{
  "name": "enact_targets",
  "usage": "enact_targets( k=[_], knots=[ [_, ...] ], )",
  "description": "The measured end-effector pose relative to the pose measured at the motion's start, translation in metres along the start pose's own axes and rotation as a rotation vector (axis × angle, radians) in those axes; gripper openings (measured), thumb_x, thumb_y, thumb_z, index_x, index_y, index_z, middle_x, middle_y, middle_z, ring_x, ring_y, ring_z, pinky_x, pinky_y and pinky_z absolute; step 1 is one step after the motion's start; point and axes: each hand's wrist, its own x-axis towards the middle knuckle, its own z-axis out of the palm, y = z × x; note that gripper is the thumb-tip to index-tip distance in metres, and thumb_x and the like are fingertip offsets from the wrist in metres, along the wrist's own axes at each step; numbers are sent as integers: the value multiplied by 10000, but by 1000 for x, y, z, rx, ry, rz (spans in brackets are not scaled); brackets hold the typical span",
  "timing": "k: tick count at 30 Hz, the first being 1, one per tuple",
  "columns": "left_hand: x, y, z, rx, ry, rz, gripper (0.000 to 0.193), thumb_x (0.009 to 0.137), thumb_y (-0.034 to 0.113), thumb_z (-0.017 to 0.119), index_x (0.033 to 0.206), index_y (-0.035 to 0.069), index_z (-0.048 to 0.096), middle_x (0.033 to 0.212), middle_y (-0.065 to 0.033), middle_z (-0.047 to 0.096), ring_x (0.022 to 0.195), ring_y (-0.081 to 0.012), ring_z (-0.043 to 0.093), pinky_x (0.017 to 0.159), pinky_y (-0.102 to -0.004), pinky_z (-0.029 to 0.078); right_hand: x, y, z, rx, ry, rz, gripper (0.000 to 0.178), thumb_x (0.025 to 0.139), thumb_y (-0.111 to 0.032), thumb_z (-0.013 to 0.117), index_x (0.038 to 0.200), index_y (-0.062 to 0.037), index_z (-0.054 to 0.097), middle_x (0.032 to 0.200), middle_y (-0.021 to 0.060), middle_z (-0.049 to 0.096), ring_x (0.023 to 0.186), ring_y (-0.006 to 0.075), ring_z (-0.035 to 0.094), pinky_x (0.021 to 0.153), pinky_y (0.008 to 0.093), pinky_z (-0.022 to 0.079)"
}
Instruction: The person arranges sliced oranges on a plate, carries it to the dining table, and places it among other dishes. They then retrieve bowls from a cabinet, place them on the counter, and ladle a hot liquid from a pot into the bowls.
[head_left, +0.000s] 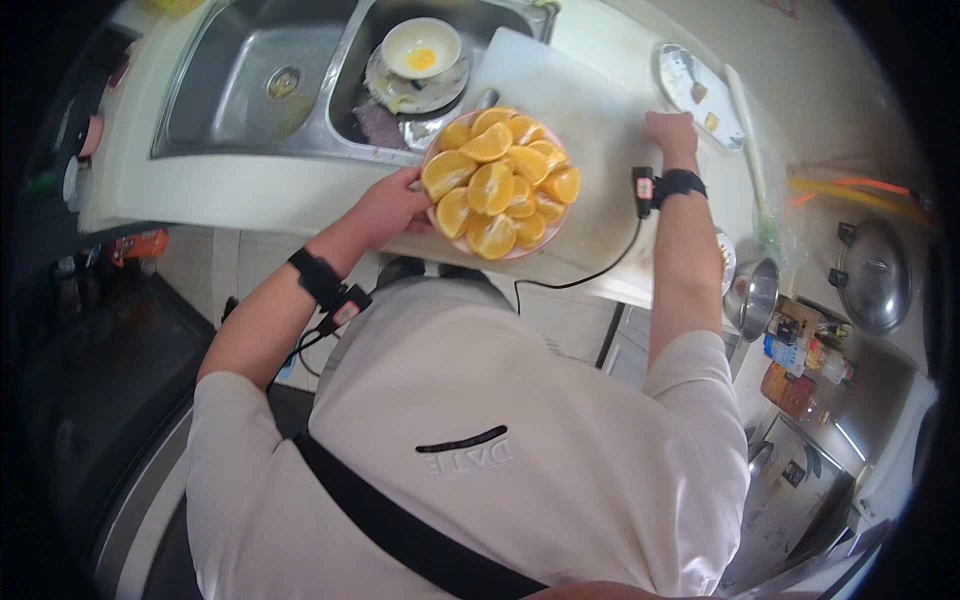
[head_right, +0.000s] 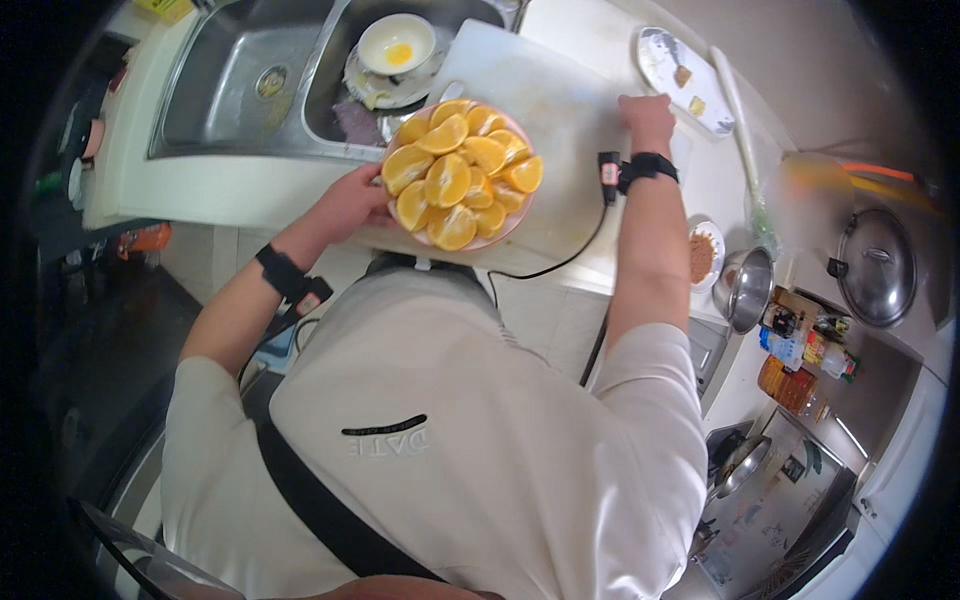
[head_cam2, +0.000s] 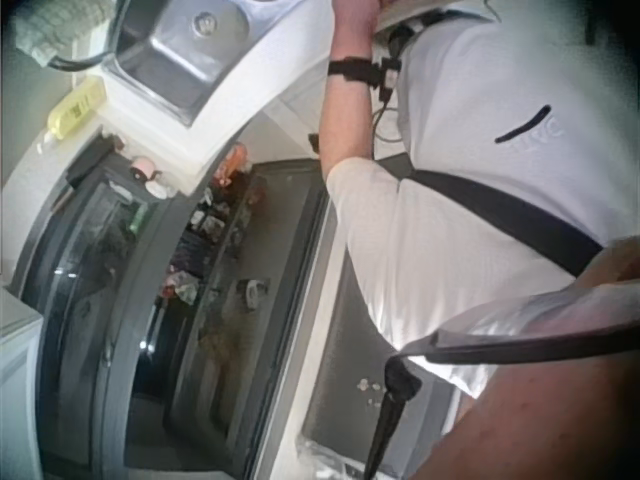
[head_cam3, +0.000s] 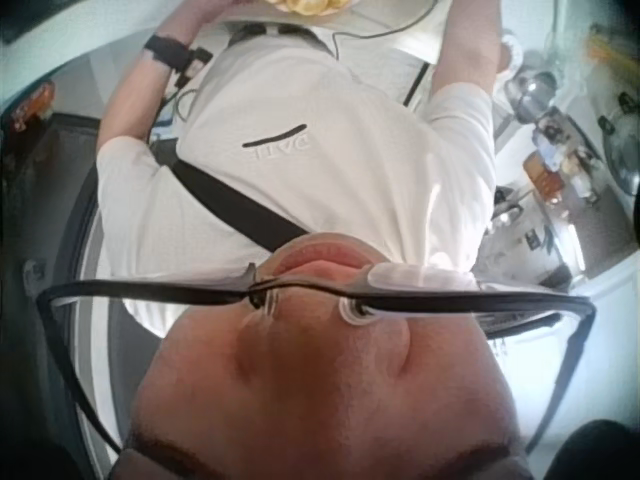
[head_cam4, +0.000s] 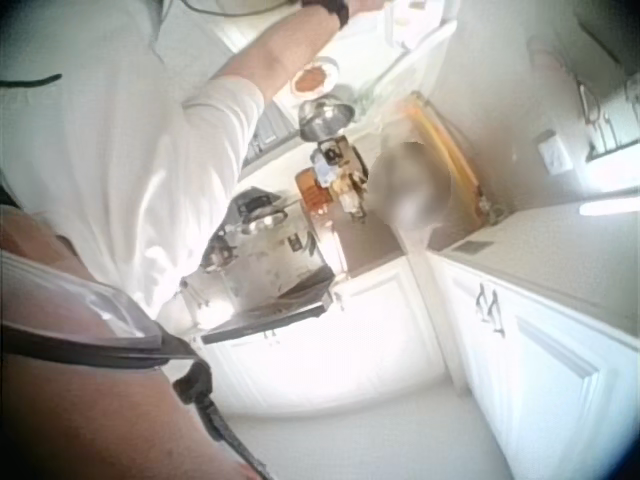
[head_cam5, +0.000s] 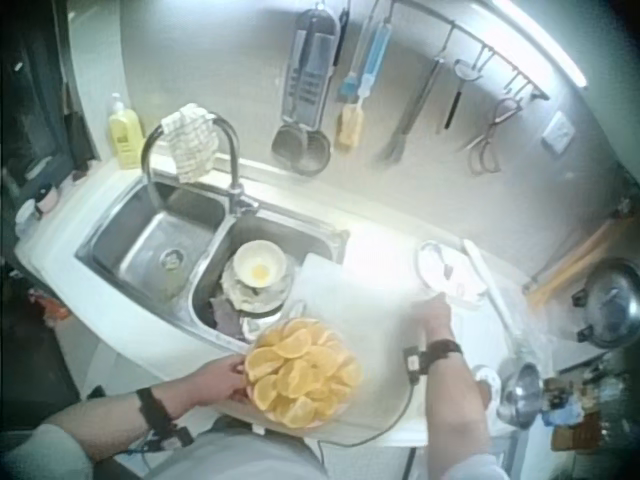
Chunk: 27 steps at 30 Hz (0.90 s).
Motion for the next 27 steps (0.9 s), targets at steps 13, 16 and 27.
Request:
enact_targets(
  k=[13,16,27],
  knots=[
    [-1,-2,-42,36,-160,-31,426,870,75,545,1267,41,394,1082,-118,611,902,-207,664,770,-317,564,-330,-51,-18,333,-316,-863,765,702,-153,674,1345,38,306,1051,316,531,956,437,577,824,442,496],
    [0,-2,-48,28,-167,-26,432,871,78,544,1270,36,385,1093,-120,606,909,-209,662,779,-322,563,-351,-67,1,332,-371,-693,807,701,-153,684,1360,49,263,1001,346,526,900,466,575,785,459,504],
    [5,1,-54,-77,-151,-2,444,852,21,535,1261,-4,364,1164,-137,552,978,-238,640,836,-353,555,-362,-109,20,202,-113,-554,879,737,-269,746,1391,30,240,1002,325,546,824,440,611,705,443,527]
  ],
)
